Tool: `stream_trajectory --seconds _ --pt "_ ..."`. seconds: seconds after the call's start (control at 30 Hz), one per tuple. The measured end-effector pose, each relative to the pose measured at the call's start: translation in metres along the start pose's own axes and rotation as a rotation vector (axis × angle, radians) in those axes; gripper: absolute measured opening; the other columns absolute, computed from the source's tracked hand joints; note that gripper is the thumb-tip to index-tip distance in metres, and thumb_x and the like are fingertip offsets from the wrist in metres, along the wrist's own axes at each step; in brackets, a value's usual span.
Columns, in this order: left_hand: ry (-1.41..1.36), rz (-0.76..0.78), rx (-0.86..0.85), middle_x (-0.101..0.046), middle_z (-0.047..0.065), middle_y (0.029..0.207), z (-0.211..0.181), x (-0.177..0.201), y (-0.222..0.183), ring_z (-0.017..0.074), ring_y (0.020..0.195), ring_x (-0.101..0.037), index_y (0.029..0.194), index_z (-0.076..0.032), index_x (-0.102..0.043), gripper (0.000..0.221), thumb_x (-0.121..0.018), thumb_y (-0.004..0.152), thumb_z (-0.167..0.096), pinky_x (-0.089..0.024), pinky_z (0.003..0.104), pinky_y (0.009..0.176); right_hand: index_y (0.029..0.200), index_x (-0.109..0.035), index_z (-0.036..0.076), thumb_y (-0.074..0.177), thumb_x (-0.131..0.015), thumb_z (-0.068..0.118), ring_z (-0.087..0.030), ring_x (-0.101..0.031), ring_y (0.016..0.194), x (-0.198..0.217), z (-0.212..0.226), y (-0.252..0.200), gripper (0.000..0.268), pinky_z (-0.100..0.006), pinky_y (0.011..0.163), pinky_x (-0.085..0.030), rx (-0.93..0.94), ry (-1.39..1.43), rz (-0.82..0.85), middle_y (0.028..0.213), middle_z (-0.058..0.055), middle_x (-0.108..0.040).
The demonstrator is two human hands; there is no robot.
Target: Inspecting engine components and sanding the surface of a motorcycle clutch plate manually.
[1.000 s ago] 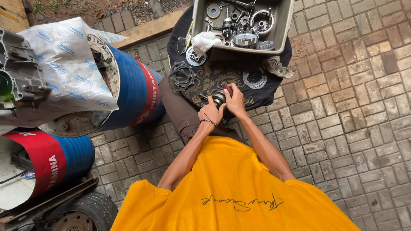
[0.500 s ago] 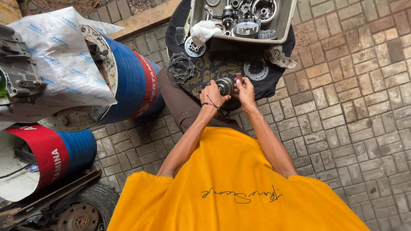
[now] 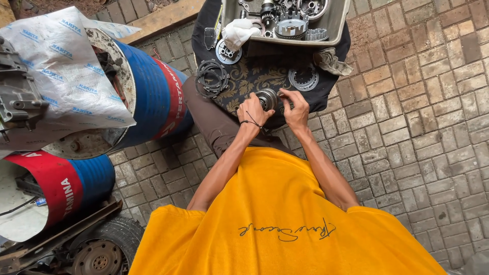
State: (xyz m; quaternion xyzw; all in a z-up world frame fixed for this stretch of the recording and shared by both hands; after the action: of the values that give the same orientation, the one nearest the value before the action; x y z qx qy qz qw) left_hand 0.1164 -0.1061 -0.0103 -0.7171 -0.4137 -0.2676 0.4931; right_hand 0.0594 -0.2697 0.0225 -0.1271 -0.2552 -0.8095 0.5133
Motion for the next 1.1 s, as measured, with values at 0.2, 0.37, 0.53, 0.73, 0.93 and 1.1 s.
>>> stream_trajectory --seconds 0.2,0.37,0.53,0.73,0.93,1.1 --pt "0.001 0.007 0.009 -0.074 0.024 0.101 -0.008 0.011 0.002 0.0463 0.099 -0.073 0.117 0.005 -0.055 0.075 -0.088 0.071 -0.045 -0.060 0.054 0.087 0.122 -0.079 0.019 0.103 -0.057 0.004 -0.027 -0.070 0.094 -0.007 0.018 -0.002 0.032 -0.040 0.086 -0.057 0.287 -0.156 -0.019 0.101 -0.004 -0.071" --pt "0.027 -0.017 0.011 -0.074 0.023 0.099 -0.005 0.006 0.006 0.0450 0.099 -0.074 0.114 0.003 -0.056 0.073 -0.088 0.071 -0.046 -0.061 0.053 0.086 0.120 -0.079 0.020 0.103 -0.056 0.004 -0.027 -0.070 0.094 -0.007 0.038 0.001 0.033 -0.040 0.086 -0.057 0.250 -0.070 0.007 0.102 -0.002 -0.072" --pt "0.043 0.000 0.017 -0.074 0.021 0.101 -0.003 0.002 0.005 0.0439 0.101 -0.074 0.118 0.000 -0.054 0.072 -0.089 0.071 -0.044 -0.060 0.052 0.089 0.121 -0.078 0.018 0.099 -0.057 -0.001 -0.035 -0.070 0.091 -0.010 0.013 0.003 0.036 -0.049 0.083 -0.056 0.125 0.005 0.032 0.100 -0.008 -0.071" --pt "0.039 0.018 0.013 -0.075 0.021 0.101 0.005 0.002 0.002 0.0436 0.101 -0.073 0.119 -0.003 -0.053 0.074 -0.090 0.070 -0.044 -0.060 0.053 0.088 0.124 -0.078 0.022 0.099 -0.055 -0.001 -0.034 -0.069 0.095 -0.017 0.020 0.006 0.041 -0.047 0.087 -0.055 0.170 -0.065 0.115 0.102 -0.007 -0.071" --pt "0.057 0.012 0.006 -0.075 0.019 0.102 0.008 -0.010 0.007 0.0419 0.101 -0.074 0.122 -0.006 -0.049 0.075 -0.089 0.072 -0.044 -0.060 0.051 0.089 0.124 -0.078 0.025 0.100 -0.052 -0.001 -0.029 -0.068 0.102 -0.018 0.028 0.003 0.044 -0.041 0.093 -0.055 0.211 -0.062 0.173 0.107 -0.003 -0.071" --pt "0.056 -0.003 -0.037 -0.074 0.024 0.101 0.000 -0.004 -0.002 0.0439 0.100 -0.074 0.129 -0.001 -0.048 0.077 -0.089 0.075 -0.036 -0.060 0.055 0.088 0.130 -0.075 0.027 0.101 -0.046 0.000 -0.031 -0.066 0.100 -0.021 0.027 0.003 0.049 -0.043 0.092 -0.054 0.203 -0.089 0.178 0.106 -0.004 -0.067"
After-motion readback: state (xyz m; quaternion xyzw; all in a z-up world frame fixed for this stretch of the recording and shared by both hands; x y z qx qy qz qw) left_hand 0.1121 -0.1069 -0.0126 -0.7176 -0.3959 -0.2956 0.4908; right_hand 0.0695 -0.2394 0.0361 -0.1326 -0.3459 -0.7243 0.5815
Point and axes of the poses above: each hand's wrist, its own y-axis towards the middle knuckle, its own x-axis out of the back of the hand, z = x × y, the point moved 9 cm from there along y, towards the middle knuckle
